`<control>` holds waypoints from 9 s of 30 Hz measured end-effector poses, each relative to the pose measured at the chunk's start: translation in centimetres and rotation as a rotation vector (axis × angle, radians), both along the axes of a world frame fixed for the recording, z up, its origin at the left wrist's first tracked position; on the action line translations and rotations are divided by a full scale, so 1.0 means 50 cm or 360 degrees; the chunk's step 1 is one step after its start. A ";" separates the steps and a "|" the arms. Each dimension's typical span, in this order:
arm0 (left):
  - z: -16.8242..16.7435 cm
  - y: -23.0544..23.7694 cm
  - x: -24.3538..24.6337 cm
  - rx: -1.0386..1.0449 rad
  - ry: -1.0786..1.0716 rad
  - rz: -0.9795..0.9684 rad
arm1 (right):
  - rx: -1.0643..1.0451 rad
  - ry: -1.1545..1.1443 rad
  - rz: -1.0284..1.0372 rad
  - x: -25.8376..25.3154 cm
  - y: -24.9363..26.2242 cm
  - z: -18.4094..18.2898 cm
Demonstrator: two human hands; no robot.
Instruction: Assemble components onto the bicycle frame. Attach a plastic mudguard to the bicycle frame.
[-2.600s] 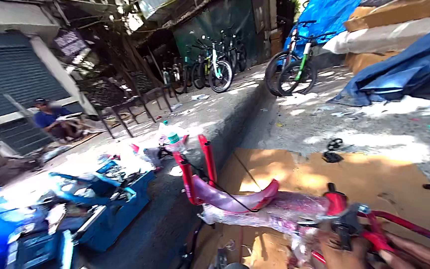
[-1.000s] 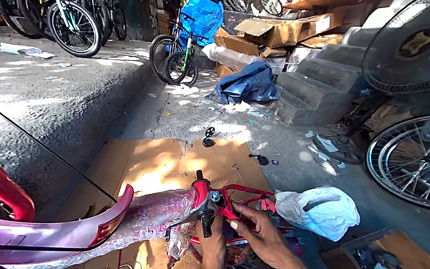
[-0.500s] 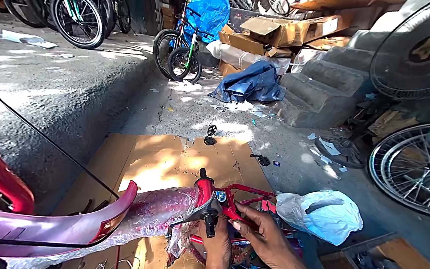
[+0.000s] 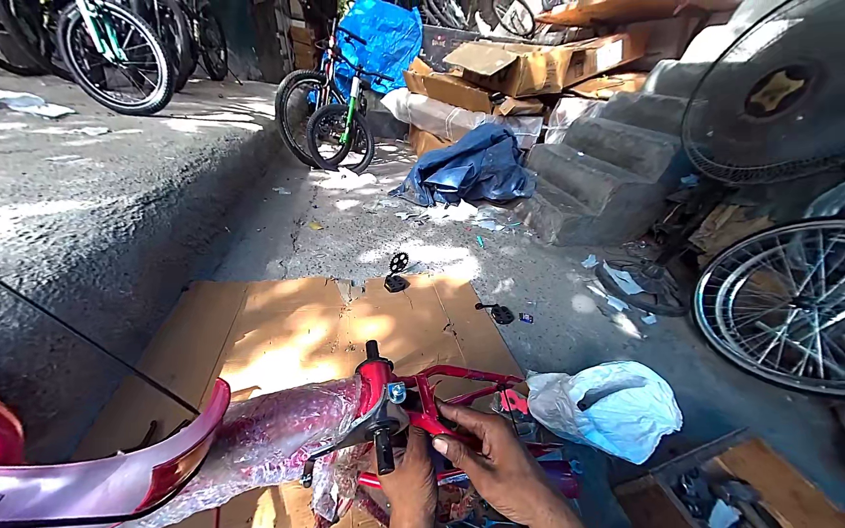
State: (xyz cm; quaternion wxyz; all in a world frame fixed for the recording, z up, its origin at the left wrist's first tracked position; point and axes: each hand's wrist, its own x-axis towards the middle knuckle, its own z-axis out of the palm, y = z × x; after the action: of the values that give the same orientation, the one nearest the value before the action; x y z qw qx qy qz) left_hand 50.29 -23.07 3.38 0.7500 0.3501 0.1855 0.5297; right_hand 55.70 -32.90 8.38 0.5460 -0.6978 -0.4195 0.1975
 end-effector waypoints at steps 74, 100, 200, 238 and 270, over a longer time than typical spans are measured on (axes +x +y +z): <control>-0.034 0.033 -0.017 -0.0211 -0.0123 -0.0367 | -0.0012 0.0050 -0.0006 -0.001 0.002 -0.001; -0.030 0.035 -0.022 -0.0209 -0.0133 -0.0326 | -0.0060 0.0260 0.0085 0.008 0.010 0.030; -0.023 0.036 -0.031 0.0340 0.0076 -0.0308 | -0.0188 -0.0180 0.0357 0.084 0.039 0.014; -0.013 0.044 -0.042 0.0435 0.0245 -0.0297 | -0.0192 -0.0057 0.0384 0.080 0.053 0.033; 0.000 0.034 -0.049 0.0545 0.0399 -0.0149 | -0.0231 -0.0030 0.0461 0.085 0.049 0.042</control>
State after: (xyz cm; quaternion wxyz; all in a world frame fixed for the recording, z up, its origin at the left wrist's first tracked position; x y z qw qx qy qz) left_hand 47.83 -21.39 3.40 0.6744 0.5436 0.1682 0.4705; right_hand 59.95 -30.46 10.48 0.4561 -0.6695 -0.5054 0.2973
